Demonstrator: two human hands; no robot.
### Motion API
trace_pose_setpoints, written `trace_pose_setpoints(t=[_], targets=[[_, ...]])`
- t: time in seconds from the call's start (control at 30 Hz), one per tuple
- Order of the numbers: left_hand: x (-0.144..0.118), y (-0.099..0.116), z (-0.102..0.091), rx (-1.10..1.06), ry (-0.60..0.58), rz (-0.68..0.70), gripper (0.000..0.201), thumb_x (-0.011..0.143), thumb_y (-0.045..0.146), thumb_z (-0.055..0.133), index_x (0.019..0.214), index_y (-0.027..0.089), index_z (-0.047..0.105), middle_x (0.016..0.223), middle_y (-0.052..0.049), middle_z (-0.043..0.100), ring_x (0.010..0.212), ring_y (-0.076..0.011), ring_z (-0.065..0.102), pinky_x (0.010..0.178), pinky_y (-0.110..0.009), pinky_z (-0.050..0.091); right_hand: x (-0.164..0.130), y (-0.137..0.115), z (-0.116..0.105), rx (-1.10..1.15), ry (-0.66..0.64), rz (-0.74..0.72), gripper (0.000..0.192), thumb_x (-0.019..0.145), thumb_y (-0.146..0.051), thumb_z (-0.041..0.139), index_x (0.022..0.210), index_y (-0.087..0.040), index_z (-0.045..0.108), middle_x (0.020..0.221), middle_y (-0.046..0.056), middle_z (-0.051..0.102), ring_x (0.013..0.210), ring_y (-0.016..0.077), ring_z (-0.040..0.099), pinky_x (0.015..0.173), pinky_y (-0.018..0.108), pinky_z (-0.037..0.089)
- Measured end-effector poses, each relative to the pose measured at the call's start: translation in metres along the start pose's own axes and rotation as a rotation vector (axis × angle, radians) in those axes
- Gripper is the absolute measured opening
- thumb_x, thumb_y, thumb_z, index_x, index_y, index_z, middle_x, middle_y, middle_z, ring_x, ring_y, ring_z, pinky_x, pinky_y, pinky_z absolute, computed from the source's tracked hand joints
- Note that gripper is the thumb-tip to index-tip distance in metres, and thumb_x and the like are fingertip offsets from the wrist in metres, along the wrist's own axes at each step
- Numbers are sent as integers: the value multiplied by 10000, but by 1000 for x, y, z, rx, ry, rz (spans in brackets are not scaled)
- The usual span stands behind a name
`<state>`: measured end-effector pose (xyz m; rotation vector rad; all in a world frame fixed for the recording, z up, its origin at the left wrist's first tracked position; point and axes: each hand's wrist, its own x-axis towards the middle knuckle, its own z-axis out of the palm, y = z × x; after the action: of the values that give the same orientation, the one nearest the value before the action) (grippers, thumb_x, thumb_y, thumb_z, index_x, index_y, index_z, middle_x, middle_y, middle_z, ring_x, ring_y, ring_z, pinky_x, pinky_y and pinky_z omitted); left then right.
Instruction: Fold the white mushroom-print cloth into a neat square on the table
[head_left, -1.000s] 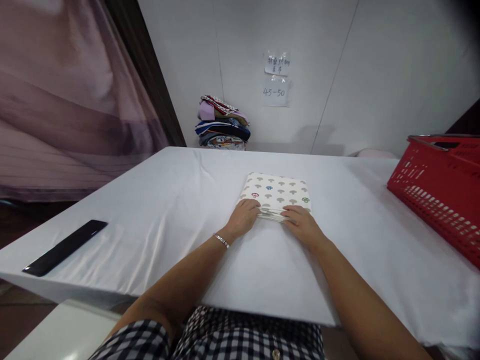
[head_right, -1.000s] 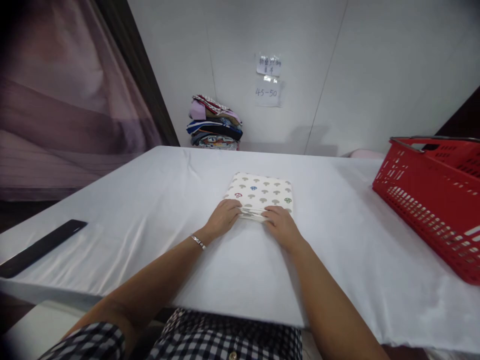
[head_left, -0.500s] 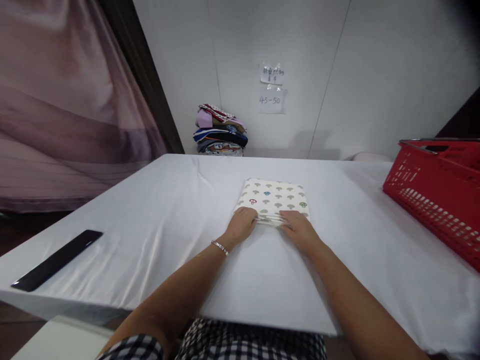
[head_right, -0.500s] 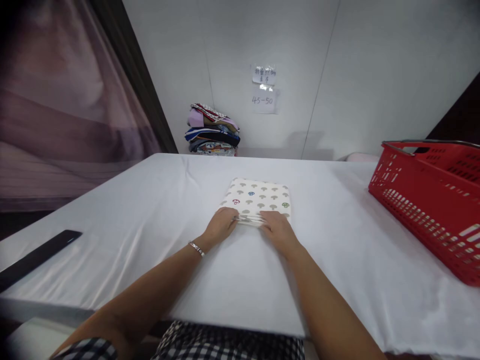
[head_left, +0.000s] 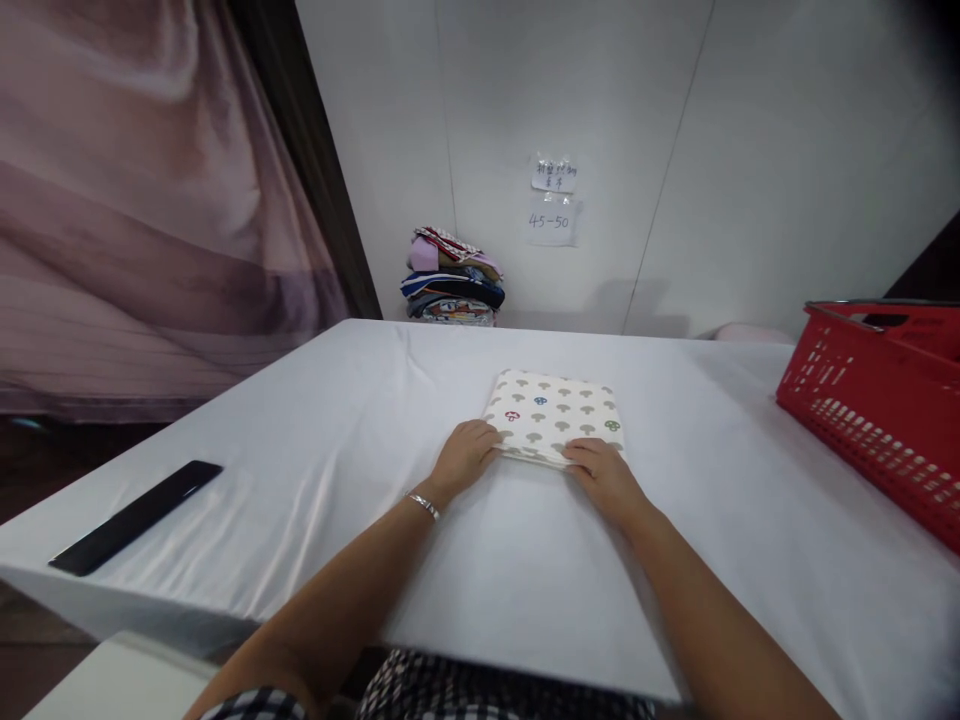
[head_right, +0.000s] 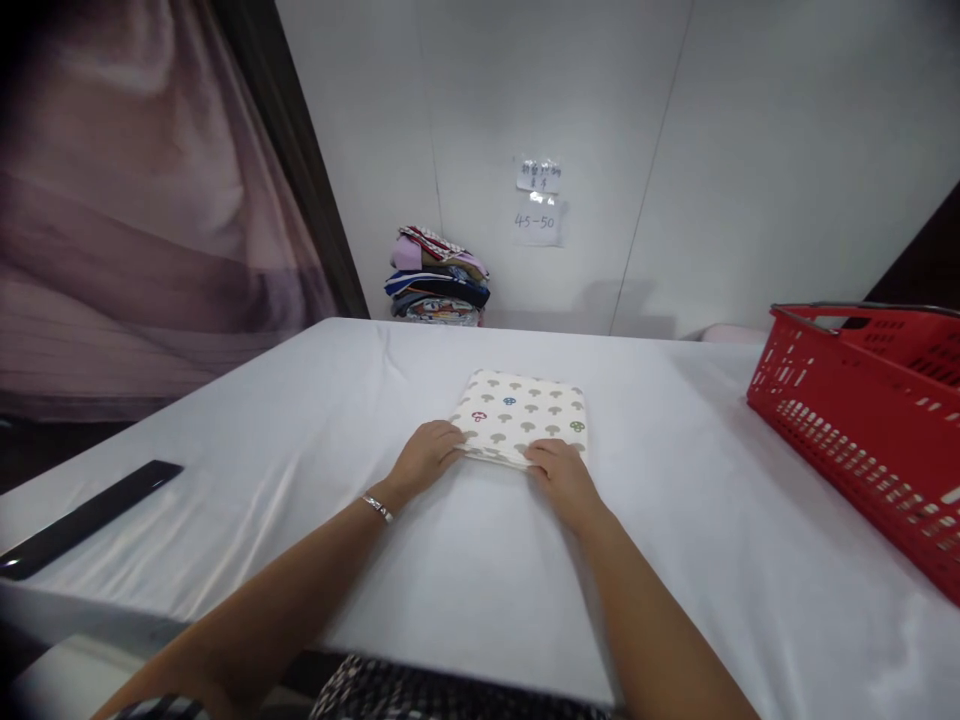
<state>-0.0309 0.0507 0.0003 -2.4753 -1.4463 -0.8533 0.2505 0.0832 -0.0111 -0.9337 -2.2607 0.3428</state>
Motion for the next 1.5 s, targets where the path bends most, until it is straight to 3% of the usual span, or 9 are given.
trace_pose_setpoints(t=[0.23,0.37,0.53,0.67,0.87,0.97,1.13,1.37,1.5], targets=[[9,15,-10,-108,226,-166,178,890,324,501,929,192,614,967,-62,658,970,-178,570,877,-358,450,1,-5,-1,-75,-4,-22,284,849,-180,470,1046,-248,663,1101,52,642,1014,225,574,899,429,471],[23,50,13,-108,3,63,331,884,315,508,1197,210,527,1253,-78,573,1210,-204,470,1053,-421,323,0,-7,5,-138,20,-74,411,841,-191,483,1246,-210,549,1243,93,586,1152,258,521,968,475,422],[20,62,41,-74,-147,16,486,867,320,536,1324,204,418,1375,-107,466,1314,-253,362,1084,-461,255,-6,-1,9,-169,-97,-86,492,817,-142,452,1298,-235,502,1323,75,537,1230,244,477,1008,494,382],[14,56,32,-97,-129,22,399,888,306,505,1276,215,474,1316,-86,528,1270,-229,414,1067,-434,281,-7,2,3,-133,-136,-28,428,849,-192,445,1261,-254,542,1312,41,551,1239,236,472,1019,493,371],[16,24,16,-178,74,-309,283,921,272,413,765,210,641,867,-21,675,909,-161,593,884,-358,438,-2,4,-21,-72,-18,177,337,907,-390,396,891,-243,699,961,49,708,979,254,624,853,422,482],[15,8,24,-231,250,-516,164,846,278,517,744,197,617,919,-35,654,924,-176,582,850,-352,463,-3,12,-22,-67,101,287,371,892,-419,393,729,-235,670,861,55,696,864,242,631,778,394,500],[13,-1,37,-322,247,-776,330,760,270,600,1073,177,548,1080,-105,622,936,-221,602,817,-379,478,-10,40,-9,38,305,569,399,762,-476,536,1012,-196,670,1126,109,634,1005,282,609,798,413,517],[13,-3,42,-400,219,-789,381,744,242,589,1114,184,515,1098,-123,632,960,-238,608,813,-359,468,-4,64,-8,126,296,696,602,670,-496,624,1204,-223,575,984,97,690,846,279,668,696,404,534],[10,13,35,-589,103,-918,475,695,271,655,1137,188,502,1142,-123,596,997,-246,591,833,-360,471,3,79,-27,64,117,726,595,650,-395,622,1205,-185,574,1032,106,681,917,282,652,794,417,516]])
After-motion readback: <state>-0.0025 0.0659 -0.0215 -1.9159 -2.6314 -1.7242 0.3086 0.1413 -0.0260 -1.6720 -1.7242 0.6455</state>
